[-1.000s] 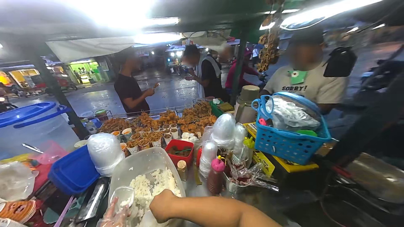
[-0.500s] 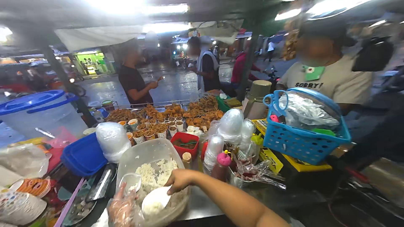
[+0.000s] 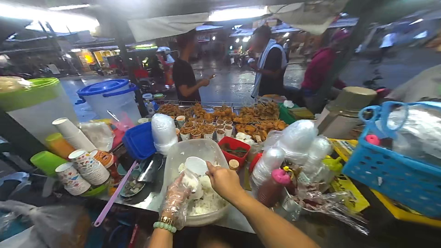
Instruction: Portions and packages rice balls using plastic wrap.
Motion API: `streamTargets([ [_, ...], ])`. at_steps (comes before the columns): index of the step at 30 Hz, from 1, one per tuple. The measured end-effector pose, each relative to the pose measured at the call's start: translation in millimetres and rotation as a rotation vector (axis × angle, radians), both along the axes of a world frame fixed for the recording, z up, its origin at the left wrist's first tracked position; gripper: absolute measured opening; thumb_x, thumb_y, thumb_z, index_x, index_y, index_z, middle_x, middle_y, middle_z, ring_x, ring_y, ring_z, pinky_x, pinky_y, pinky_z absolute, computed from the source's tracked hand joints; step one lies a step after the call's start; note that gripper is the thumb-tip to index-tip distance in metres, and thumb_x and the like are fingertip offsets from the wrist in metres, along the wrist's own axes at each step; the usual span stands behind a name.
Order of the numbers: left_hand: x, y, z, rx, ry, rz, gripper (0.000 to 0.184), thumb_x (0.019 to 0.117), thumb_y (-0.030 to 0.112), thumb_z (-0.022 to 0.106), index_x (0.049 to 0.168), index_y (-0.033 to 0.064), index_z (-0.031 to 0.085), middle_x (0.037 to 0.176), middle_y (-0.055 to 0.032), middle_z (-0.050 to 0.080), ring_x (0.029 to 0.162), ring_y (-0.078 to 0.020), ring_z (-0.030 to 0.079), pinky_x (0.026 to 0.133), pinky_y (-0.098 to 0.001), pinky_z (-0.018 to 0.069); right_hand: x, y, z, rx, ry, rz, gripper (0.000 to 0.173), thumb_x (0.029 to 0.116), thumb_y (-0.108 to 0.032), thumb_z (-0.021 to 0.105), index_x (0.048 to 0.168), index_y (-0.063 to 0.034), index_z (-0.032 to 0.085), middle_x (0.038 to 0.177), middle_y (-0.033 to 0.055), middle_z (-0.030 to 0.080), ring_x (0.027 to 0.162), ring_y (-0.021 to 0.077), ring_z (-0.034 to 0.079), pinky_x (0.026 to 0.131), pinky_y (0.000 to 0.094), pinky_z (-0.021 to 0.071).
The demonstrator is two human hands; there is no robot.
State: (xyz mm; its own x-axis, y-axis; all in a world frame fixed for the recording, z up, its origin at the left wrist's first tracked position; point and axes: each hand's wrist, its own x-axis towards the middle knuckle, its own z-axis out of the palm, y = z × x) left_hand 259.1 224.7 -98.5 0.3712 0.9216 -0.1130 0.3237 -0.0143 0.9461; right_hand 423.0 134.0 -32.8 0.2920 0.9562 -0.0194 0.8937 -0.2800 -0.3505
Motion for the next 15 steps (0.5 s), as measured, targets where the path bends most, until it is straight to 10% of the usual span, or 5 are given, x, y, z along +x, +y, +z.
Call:
streamTargets([
  [9,4.6,-3.3,-0.3,-0.025,-0.011,0.022,0.072,0.0841,-0.006,0.075,0.15,0.0134,0.052,0.139,-0.0218,0.059,0.103,-0.0319,0.068,0.087,-0.0464,0.0567,23.2,-2.9,-26.2,-0.008,0.022,0.028,0.056,0.1048,-0.016,0.055,0.159,-0.0158,0.04,0.142,0.0281,0.055,0.131,0.0482,0.052,0.106,0.0636,0.0422],
  [12,4.4,-10.1,-1.2,-0.029,-0.128,0.008,0.063,0.0851,-0.01,0.069,0.143,0.013,0.059,0.14,-0.0134,0.061,0.091,-0.0226,0.069,0.077,-0.0388,0.0575,24.4,2.4,-38.0,0.101,0.057,0.296,0.062,0.095,-0.004,0.066,0.151,-0.0274,0.054,0.15,0.0279,0.048,0.136,0.0513,0.045,0.107,0.0688,0.0384],
  [15,2.3,-19.0,0.6,0.049,-0.104,0.025,0.049,0.0881,-0.011,0.062,0.132,0.0098,0.068,0.135,-0.0094,0.065,0.088,-0.0176,0.067,0.073,-0.0347,0.0552,20.1,15.7,-46.8,0.072,0.022,0.528,0.036,0.0932,-0.006,0.071,0.128,-0.0148,0.073,0.148,0.0275,0.05,0.133,0.051,0.047,0.104,0.0682,0.04],
])
